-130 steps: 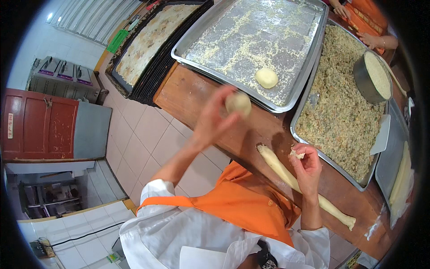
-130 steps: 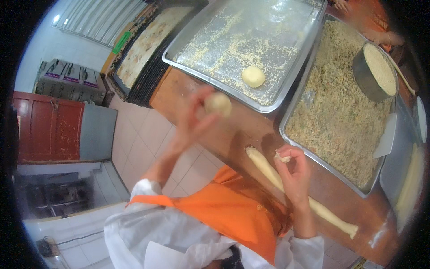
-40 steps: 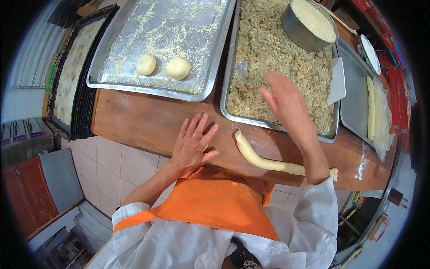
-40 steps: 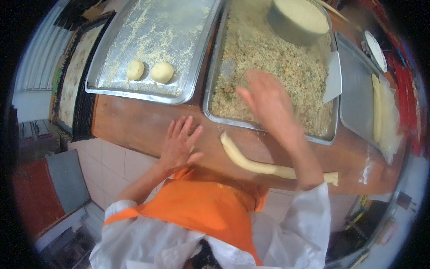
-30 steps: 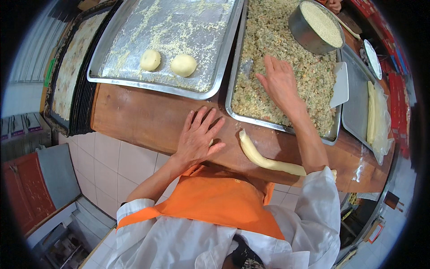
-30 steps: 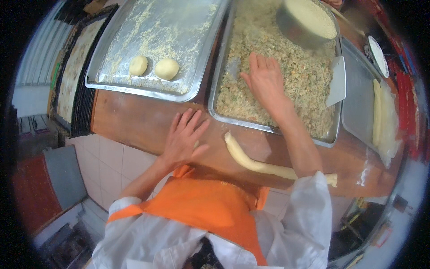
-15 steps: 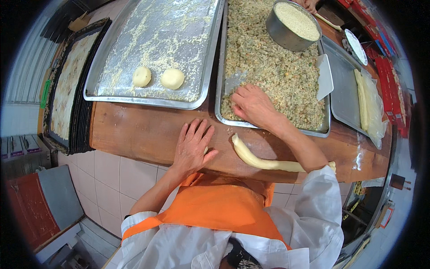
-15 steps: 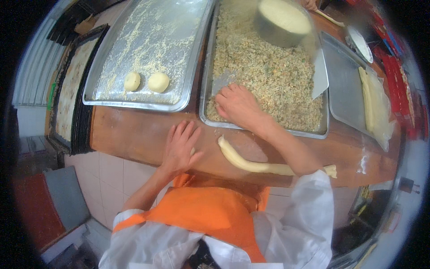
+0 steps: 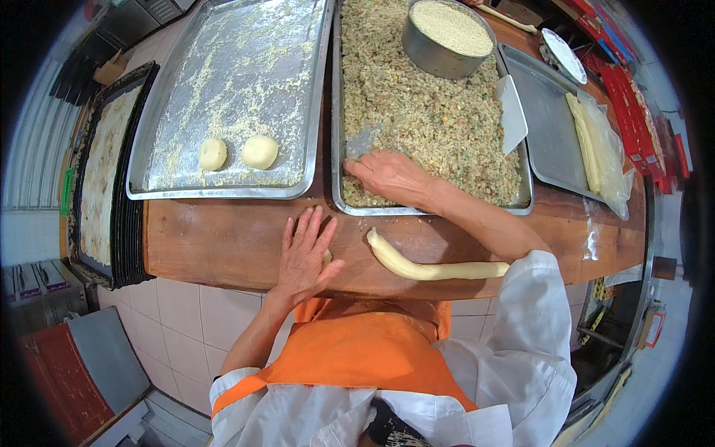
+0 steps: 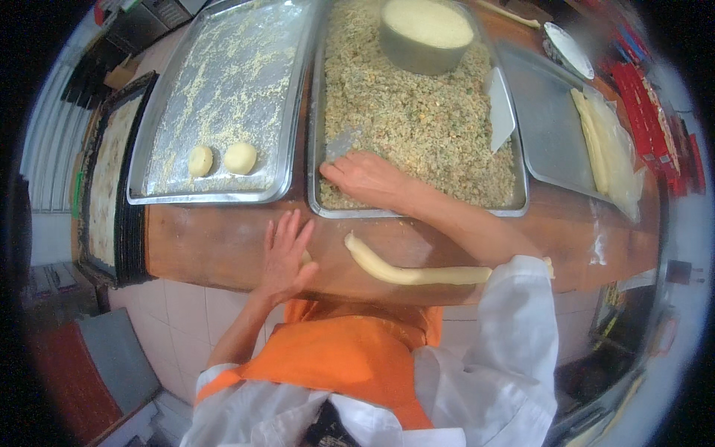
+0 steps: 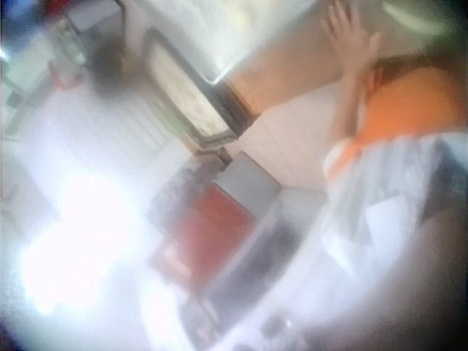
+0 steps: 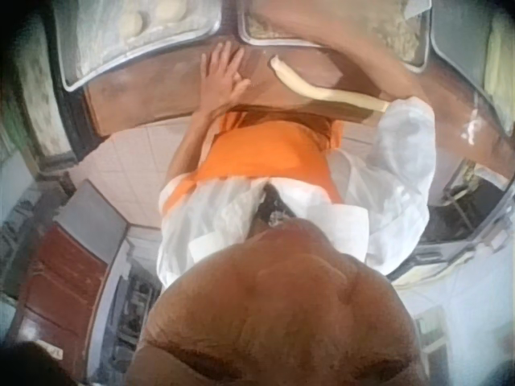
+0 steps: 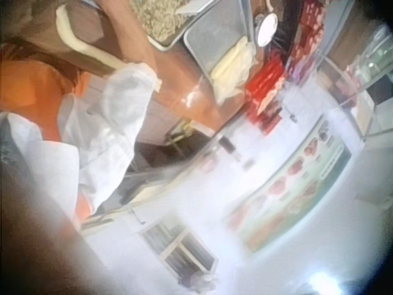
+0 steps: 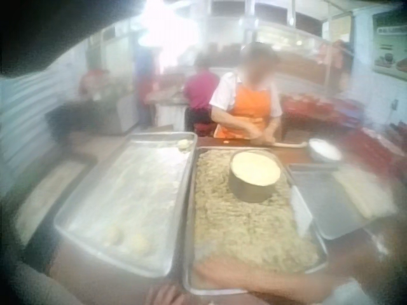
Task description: The person rolls dough into long cylinders, divides it into smaller portions, flattens each piece, scoops a filling mixture from a tray into the center, seals the dough around the filling, and places the finished buns onto a baking tray.
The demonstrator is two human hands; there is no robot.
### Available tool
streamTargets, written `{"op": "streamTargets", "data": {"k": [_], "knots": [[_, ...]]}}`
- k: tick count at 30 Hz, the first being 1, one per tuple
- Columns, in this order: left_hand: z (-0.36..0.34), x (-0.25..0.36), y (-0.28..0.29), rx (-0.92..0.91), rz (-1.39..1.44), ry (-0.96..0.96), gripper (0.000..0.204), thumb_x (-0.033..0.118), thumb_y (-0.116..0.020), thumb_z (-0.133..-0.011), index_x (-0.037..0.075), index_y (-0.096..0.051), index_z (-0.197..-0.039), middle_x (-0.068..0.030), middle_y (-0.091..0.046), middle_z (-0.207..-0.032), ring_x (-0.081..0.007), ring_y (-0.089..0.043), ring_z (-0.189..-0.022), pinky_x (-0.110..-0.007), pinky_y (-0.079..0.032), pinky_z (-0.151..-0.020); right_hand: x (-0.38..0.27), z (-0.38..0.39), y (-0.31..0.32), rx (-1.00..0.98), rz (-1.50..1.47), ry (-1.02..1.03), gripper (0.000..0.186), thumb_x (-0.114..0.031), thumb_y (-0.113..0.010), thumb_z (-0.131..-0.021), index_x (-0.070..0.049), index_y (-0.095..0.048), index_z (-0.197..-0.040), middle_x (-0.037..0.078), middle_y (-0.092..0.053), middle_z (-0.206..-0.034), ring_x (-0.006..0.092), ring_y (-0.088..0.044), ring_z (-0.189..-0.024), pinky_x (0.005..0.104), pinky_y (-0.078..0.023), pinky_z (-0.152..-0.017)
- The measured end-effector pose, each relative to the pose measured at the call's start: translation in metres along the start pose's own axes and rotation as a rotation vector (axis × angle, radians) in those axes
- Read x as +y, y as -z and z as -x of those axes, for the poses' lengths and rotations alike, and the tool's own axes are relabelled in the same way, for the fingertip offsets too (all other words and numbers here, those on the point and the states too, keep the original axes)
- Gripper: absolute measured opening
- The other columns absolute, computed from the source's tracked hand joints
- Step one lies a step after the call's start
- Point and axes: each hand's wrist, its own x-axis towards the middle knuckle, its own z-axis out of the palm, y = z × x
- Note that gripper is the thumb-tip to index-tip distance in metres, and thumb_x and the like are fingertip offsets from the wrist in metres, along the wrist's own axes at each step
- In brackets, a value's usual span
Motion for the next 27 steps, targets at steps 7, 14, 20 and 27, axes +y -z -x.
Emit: {"op": "streamTargets", "data": {"k": [7, 14, 20, 27], "knots": [[0.012, -0.005, 0.004, -0.035, -0.291, -0.1, 0.054, 0.014, -0.056, -0.075, 0.001, -0.042, -0.126, -0.0181, -0.042, -0.127, -0.0326, -0.037, -0.121, -0.043, -0.027, -0.103, -0.005, -0.002, 0.008, 0.255, -0.231, -0.133, 0.028, -0.024, -0.055, -0.086, -0.004, -0.055, -0.066, 0.009, -0.053, -0.06, 0.0273, -0.054, -0.054, 0.037, -0.043, -0.046], [0.0, 0.015, 0.061, -0.357, -0.138, 0.091, 0.032, 0.007, -0.06, -0.07, -0.001, -0.054, -0.101, -0.0154, -0.051, -0.103, -0.0294, -0.049, -0.103, -0.04, -0.038, -0.093, -0.019, -0.006, 0.013, 0.21, -0.453, -0.375, 0.021, -0.025, -0.057, -0.086, -0.004, -0.055, -0.084, 0.013, -0.058, -0.081, 0.028, -0.056, -0.065, 0.0382, -0.045, -0.057], [-0.006, 0.008, 0.069, -0.076, 1.134, 0.174, 0.025, 0.013, -0.057, -0.077, 0.001, -0.054, -0.098, -0.0149, -0.055, -0.107, -0.028, -0.052, -0.102, -0.04, -0.046, -0.082, -0.016, 0.016, 0.027, 0.149, -0.162, -0.239, 0.032, -0.021, -0.062, -0.079, -0.007, -0.052, -0.106, 0.012, -0.058, -0.103, 0.0289, -0.056, -0.09, 0.0392, -0.046, -0.074], [-0.031, 0.028, 0.041, -0.185, 2.349, 0.37, 0.043, 0.032, -0.052, -0.081, 0.001, -0.047, -0.112, -0.0235, -0.058, -0.104, -0.0317, -0.06, -0.09, -0.041, -0.048, -0.083, -0.025, 0.023, 0.033, 0.007, 0.232, -0.253, 0.017, -0.017, -0.059, -0.074, -0.005, -0.051, -0.084, 0.01, -0.051, -0.078, 0.0224, -0.056, -0.075, 0.0337, -0.046, -0.059]]}}
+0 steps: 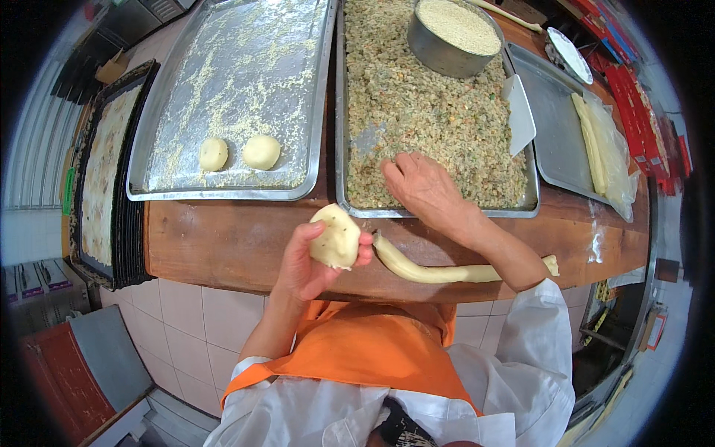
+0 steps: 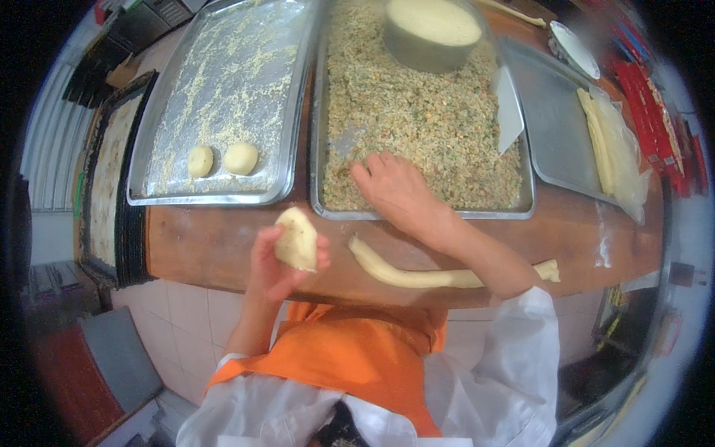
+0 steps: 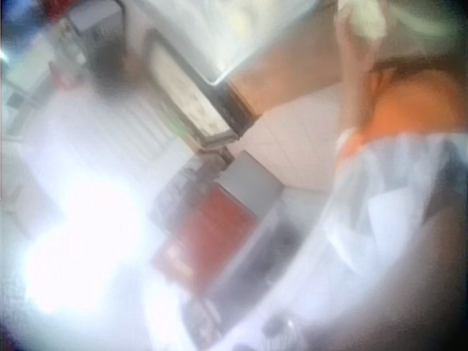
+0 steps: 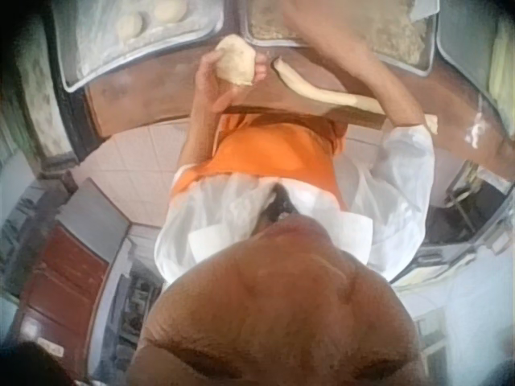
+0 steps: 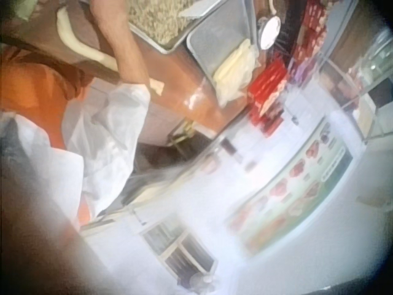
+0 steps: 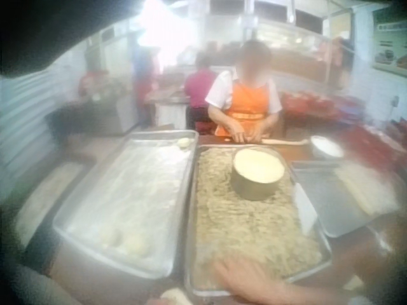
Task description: The person rolls dough into long cylinders, divides it into smaller portions, flattens each piece, scoops a filling mixture from a tray into the center, seals the dough around the filling, and places the finished buns onto a baking tray.
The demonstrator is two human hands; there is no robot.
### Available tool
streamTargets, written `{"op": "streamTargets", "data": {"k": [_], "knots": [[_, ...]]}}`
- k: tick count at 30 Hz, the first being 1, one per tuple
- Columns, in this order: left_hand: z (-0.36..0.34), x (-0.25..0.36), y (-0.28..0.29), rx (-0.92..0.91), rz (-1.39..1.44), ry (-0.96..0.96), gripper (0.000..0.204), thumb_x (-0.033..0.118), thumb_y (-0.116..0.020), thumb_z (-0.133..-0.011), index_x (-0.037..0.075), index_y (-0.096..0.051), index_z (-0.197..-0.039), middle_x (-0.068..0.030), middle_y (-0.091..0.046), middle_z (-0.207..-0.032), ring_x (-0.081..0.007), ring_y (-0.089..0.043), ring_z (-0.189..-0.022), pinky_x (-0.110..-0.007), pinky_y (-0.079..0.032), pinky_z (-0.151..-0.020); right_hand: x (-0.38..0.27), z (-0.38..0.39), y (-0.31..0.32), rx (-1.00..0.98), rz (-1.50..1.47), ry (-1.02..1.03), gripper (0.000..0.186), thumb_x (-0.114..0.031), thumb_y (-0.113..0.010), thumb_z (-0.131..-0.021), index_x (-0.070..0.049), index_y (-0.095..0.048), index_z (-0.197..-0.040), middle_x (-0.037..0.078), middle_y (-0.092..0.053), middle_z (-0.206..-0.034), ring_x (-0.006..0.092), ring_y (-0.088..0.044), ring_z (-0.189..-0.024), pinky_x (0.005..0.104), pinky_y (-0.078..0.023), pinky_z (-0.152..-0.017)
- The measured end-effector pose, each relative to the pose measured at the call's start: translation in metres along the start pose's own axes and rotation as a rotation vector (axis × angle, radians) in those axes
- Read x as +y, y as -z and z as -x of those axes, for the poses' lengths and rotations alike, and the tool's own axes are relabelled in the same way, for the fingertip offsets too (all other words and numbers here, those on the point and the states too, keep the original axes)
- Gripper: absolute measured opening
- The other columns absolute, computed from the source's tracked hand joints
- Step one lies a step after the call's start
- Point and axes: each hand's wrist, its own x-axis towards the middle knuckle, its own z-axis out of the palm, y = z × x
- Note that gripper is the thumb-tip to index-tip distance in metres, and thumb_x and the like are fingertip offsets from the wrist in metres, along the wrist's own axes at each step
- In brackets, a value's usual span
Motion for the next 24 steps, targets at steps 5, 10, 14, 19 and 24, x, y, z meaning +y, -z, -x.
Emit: {"op": "streamTargets", "data": {"k": [5, 10, 14, 19, 24], "knots": [[-0.018, -0.007, -0.008, 0.055, -0.028, 0.01, 0.04, 0.033, -0.05, -0.084, 0.004, -0.047, -0.112, -0.022, -0.058, -0.103, -0.0315, -0.059, -0.091, -0.04, -0.047, -0.083, 0.009, -0.013, -0.018, 0.053, 0.092, -0.001, 0.016, -0.019, -0.055, -0.08, -0.005, -0.05, -0.073, 0.01, -0.051, -0.067, 0.0216, -0.056, -0.057, 0.0349, -0.046, -0.048], [-0.018, -0.009, -0.008, 0.092, -0.032, 0.023, 0.041, 0.033, -0.054, -0.082, 0.003, -0.05, -0.111, -0.0215, -0.058, -0.103, -0.0331, -0.058, -0.092, -0.043, -0.046, -0.083, 0.029, -0.035, -0.008, 0.216, -0.131, -0.055, 0.02, -0.021, -0.05, -0.086, -0.006, -0.052, -0.073, 0.01, -0.055, -0.063, 0.0231, -0.057, -0.051, 0.0338, -0.045, -0.043], [-0.026, -0.008, -0.012, 0.073, -0.03, 0.023, 0.038, 0.032, -0.047, -0.087, 0.004, -0.048, -0.112, -0.0214, -0.058, -0.105, -0.0305, -0.06, -0.092, -0.04, -0.047, -0.084, 0.026, -0.043, 0.006, 0.168, -0.932, -0.519, 0.023, -0.023, -0.049, -0.089, -0.003, -0.06, -0.085, 0.007, -0.059, -0.066, 0.0112, -0.056, -0.058, 0.0268, -0.045, -0.052], [-0.034, -0.011, -0.013, 0.059, -0.011, 0.032, 0.039, 0.032, -0.047, -0.088, 0.003, -0.048, -0.114, -0.0211, -0.058, -0.105, -0.03, -0.06, -0.093, -0.039, -0.047, -0.085, 0.035, -0.046, -0.007, 0.409, -1.115, -0.529, 0.031, -0.027, -0.05, -0.092, -0.004, -0.056, -0.071, -0.004, -0.05, -0.063, 0.0033, -0.039, -0.056, 0.019, -0.032, -0.051], [-0.045, -0.012, -0.02, 0.098, 0.011, 0.003, 0.044, 0.037, -0.047, -0.087, 0.003, -0.047, -0.116, -0.0208, -0.054, -0.113, -0.0306, -0.057, -0.098, -0.041, -0.046, -0.087, 0.045, -0.044, -0.011, 0.255, -1.409, -0.719, 0.039, -0.035, -0.044, -0.094, -0.004, -0.056, -0.075, -0.002, -0.05, -0.066, 0.0076, -0.041, -0.057, 0.0203, -0.035, -0.054]]}}
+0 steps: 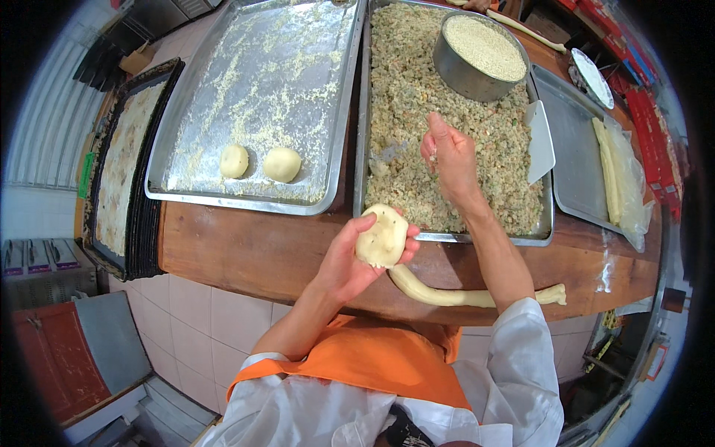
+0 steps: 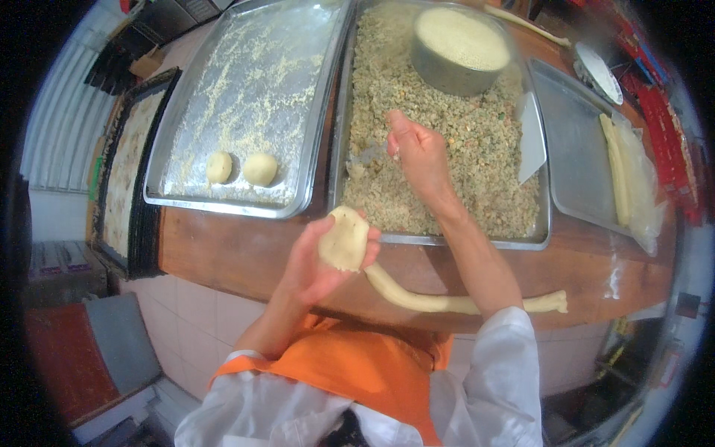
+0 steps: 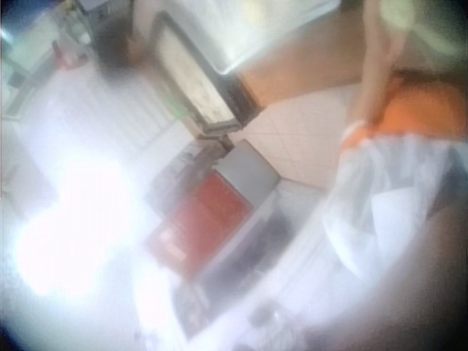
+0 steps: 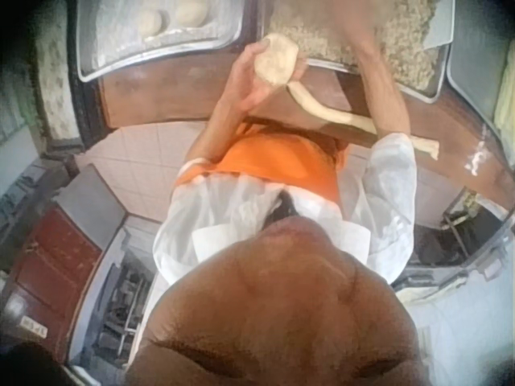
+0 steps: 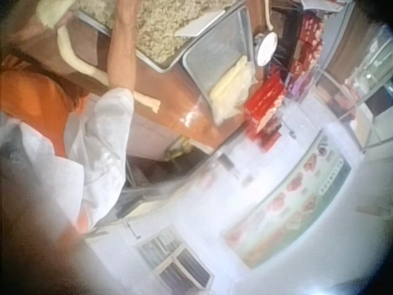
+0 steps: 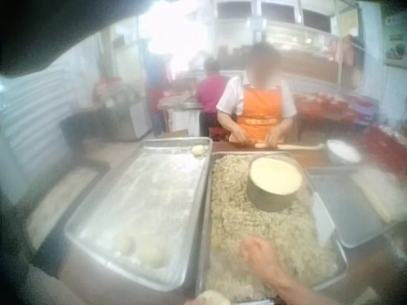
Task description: The person rolls dough into long cylinders, divides it into smaller portions, flattens each piece, scoops a filling mixture from a tray into the center, seals the dough around the filling, and places the finished buns onto a baking tray.
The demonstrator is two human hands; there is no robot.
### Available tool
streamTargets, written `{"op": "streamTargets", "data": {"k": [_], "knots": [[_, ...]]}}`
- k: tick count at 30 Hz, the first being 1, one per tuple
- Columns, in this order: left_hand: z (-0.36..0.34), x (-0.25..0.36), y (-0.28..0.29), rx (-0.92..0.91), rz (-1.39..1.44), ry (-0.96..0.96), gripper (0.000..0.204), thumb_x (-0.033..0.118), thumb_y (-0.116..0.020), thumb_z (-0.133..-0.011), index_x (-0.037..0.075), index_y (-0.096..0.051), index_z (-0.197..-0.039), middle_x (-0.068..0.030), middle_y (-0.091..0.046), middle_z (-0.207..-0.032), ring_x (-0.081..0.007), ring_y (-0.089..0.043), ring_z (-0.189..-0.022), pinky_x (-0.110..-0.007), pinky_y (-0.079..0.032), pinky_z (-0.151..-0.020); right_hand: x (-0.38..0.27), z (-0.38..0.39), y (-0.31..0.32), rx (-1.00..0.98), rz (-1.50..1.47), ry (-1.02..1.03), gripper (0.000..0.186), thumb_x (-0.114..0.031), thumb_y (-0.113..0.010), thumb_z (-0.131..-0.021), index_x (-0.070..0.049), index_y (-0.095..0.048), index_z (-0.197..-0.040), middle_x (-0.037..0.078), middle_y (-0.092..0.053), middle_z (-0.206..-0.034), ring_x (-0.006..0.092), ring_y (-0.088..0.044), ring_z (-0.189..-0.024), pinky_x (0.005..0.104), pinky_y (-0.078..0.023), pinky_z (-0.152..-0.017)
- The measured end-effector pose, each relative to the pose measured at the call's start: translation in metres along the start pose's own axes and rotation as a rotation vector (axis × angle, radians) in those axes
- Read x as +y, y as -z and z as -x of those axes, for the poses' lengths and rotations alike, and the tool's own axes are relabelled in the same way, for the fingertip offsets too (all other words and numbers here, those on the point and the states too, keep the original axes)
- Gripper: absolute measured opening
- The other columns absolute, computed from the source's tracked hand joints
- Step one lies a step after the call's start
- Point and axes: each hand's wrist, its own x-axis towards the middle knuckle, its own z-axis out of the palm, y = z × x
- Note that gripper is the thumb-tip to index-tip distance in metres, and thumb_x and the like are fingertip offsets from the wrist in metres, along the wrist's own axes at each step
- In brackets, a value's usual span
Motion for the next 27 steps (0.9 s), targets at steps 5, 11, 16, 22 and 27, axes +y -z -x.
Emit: {"op": "streamTargets", "data": {"k": [5, 11, 16, 22, 27], "knots": [[-0.028, 0.016, -0.015, -0.22, 0.168, -0.154, 0.054, 0.049, -0.037, -0.09, 0.009, -0.04, -0.126, -0.0152, -0.044, -0.128, -0.0252, -0.049, -0.111, -0.04, -0.04, -0.093, -0.017, 0.017, -0.003, -0.145, -0.431, -0.215, 0.033, -0.029, -0.04, -0.095, -0.003, -0.046, -0.115, 0.009, -0.053, -0.099, 0.0141, -0.051, -0.081, 0.0258, -0.042, -0.073], [-0.074, 0.019, -0.002, 0.0, 0.009, -0.439, 0.035, 0.031, -0.036, -0.095, 0.01, -0.042, -0.122, -0.0067, -0.048, -0.124, -0.0155, -0.048, -0.108, -0.031, -0.039, -0.089, -0.019, 0.052, -0.003, -0.086, -0.011, 0.192, 0.047, 0.001, -0.05, -0.085, -0.003, -0.035, -0.129, 0.019, -0.049, -0.12, 0.0265, -0.053, -0.107, 0.0357, -0.044, -0.09], [-0.096, -0.009, -0.021, 0.208, -0.245, -0.614, 0.035, 0.026, -0.032, -0.097, 0.008, -0.038, -0.127, -0.0071, -0.048, -0.12, -0.0169, -0.045, -0.109, -0.032, -0.033, -0.098, 0.002, 0.057, -0.015, 0.031, 0.692, 0.687, 0.04, 0.003, -0.055, -0.077, -0.001, -0.05, -0.117, 0.023, -0.056, -0.105, 0.0369, -0.056, -0.098, 0.0398, -0.047, -0.083], [-0.062, 0.003, -0.029, 0.02, -0.972, -0.687, 0.044, 0.032, -0.029, -0.098, 0.007, -0.028, -0.134, -0.0107, -0.047, -0.117, -0.0164, -0.05, -0.102, -0.032, -0.04, -0.089, -0.027, 0.059, 0.01, -0.08, -0.09, 0.1, 0.03, 0.002, -0.054, -0.081, -0.002, -0.053, -0.11, 0.011, -0.06, -0.1, 0.0166, -0.06, -0.092, 0.0283, -0.048, -0.08], [-0.081, 0.003, -0.023, 0.167, -0.984, -0.75, 0.055, 0.045, -0.018, -0.096, 0.004, -0.038, -0.127, -0.0113, -0.047, -0.118, -0.017, -0.05, -0.099, -0.028, -0.04, -0.087, -0.026, 0.065, 0.002, -0.176, 0.19, 0.19, 0.028, -0.001, -0.058, -0.08, -0.001, -0.054, -0.107, 0.007, -0.057, -0.1, 0.0123, -0.058, -0.088, 0.0243, -0.047, -0.075]]}}
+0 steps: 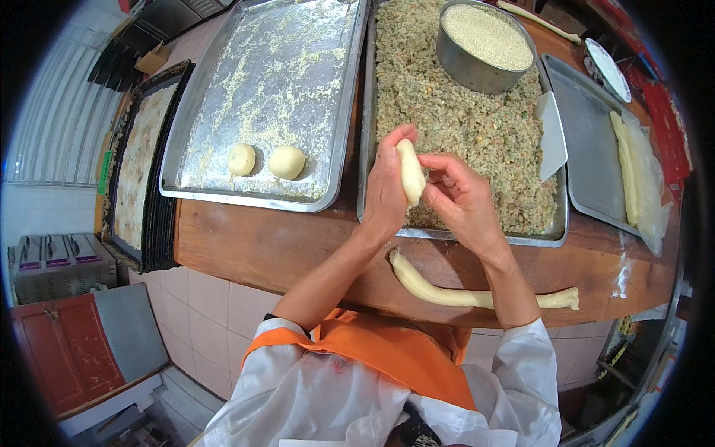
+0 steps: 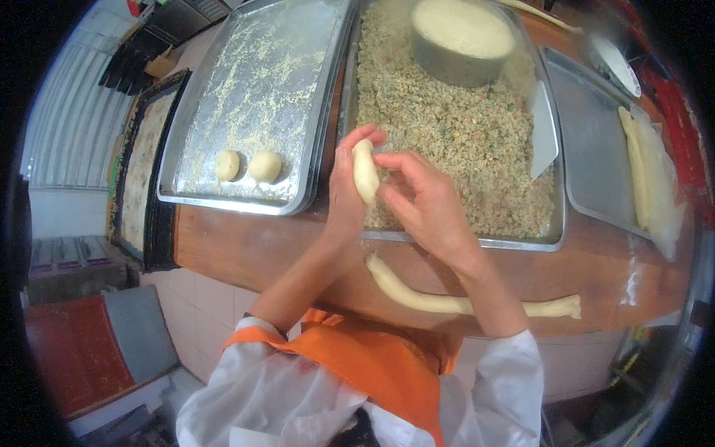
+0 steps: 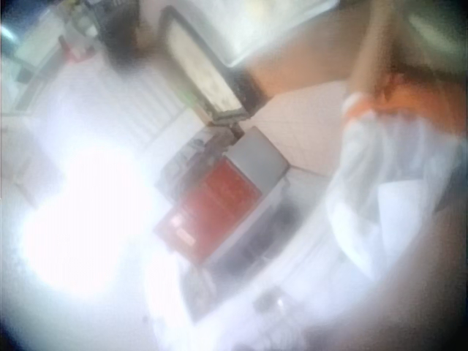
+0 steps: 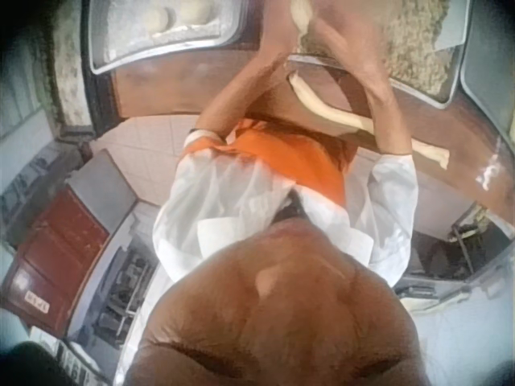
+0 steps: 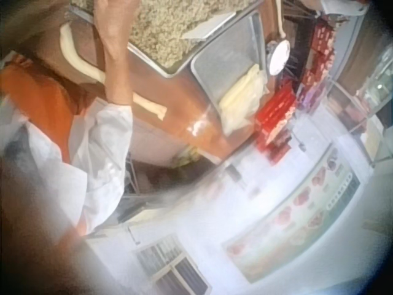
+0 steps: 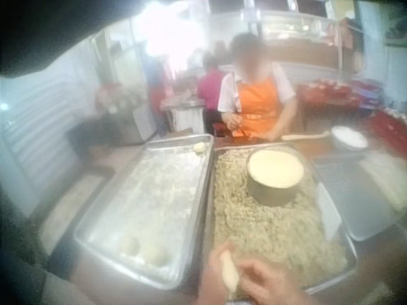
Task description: The person rolls dough into long cylinders, divides it into smaller portions, flattens each piece, scoops a filling mixture from a tray into the center, seals the dough around the filling, and places the finished buns onto a baking tray.
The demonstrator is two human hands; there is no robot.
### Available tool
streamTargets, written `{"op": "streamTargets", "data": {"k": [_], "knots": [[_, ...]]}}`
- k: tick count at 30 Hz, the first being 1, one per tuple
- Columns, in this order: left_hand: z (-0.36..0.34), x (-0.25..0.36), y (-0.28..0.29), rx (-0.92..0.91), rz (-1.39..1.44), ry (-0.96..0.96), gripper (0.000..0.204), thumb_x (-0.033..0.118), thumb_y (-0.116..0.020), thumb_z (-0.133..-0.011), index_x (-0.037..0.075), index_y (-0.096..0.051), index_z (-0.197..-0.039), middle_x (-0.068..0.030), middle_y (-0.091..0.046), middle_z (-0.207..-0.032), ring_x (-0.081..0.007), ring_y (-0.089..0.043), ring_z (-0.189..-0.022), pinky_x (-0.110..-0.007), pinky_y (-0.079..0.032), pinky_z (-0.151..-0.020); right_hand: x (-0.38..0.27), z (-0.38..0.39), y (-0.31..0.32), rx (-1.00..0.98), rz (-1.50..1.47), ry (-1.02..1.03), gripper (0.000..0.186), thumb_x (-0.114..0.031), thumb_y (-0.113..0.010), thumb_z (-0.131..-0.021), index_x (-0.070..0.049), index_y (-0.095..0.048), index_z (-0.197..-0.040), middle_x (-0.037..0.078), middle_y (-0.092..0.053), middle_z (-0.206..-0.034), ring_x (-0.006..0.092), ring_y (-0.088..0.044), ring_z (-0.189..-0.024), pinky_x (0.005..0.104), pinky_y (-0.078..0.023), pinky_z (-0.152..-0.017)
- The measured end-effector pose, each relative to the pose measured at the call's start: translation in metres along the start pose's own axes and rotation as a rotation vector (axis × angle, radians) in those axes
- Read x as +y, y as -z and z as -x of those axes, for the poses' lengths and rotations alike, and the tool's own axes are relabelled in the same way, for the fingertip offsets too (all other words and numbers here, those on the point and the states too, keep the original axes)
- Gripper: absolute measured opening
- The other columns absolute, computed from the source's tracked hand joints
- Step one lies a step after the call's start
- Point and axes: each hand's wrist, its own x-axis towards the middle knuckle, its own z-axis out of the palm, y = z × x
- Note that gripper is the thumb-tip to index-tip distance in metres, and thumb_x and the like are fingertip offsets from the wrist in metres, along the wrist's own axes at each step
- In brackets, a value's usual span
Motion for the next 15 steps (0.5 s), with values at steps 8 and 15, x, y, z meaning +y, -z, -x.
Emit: {"op": "streamTargets", "data": {"k": [8, 15], "knots": [[-0.003, -0.002, -0.013, 0.276, 0.34, -0.226, 0.034, 0.027, -0.029, -0.098, 0.001, -0.051, -0.1, -0.0132, -0.053, -0.111, -0.0179, -0.051, -0.099, -0.03, -0.04, -0.088, 0.007, 0.006, -0.016, 0.195, -0.101, 0.139, 0.03, 0.002, -0.059, -0.078, 0.0, -0.056, -0.108, 0.013, -0.057, -0.103, 0.0221, -0.059, -0.088, 0.0295, -0.047, -0.073], [-0.001, -0.001, -0.017, 0.282, 0.453, 0.035, 0.031, 0.028, -0.037, -0.095, 0.002, -0.053, -0.091, -0.0115, -0.057, -0.097, -0.0174, -0.054, -0.089, -0.03, -0.044, -0.081, 0.003, 0.005, -0.026, 0.233, 0.281, 0.297, 0.026, 0.003, -0.059, -0.077, 0.002, -0.057, -0.104, 0.016, -0.056, -0.104, 0.028, -0.059, -0.089, 0.0328, -0.048, -0.074]]}}
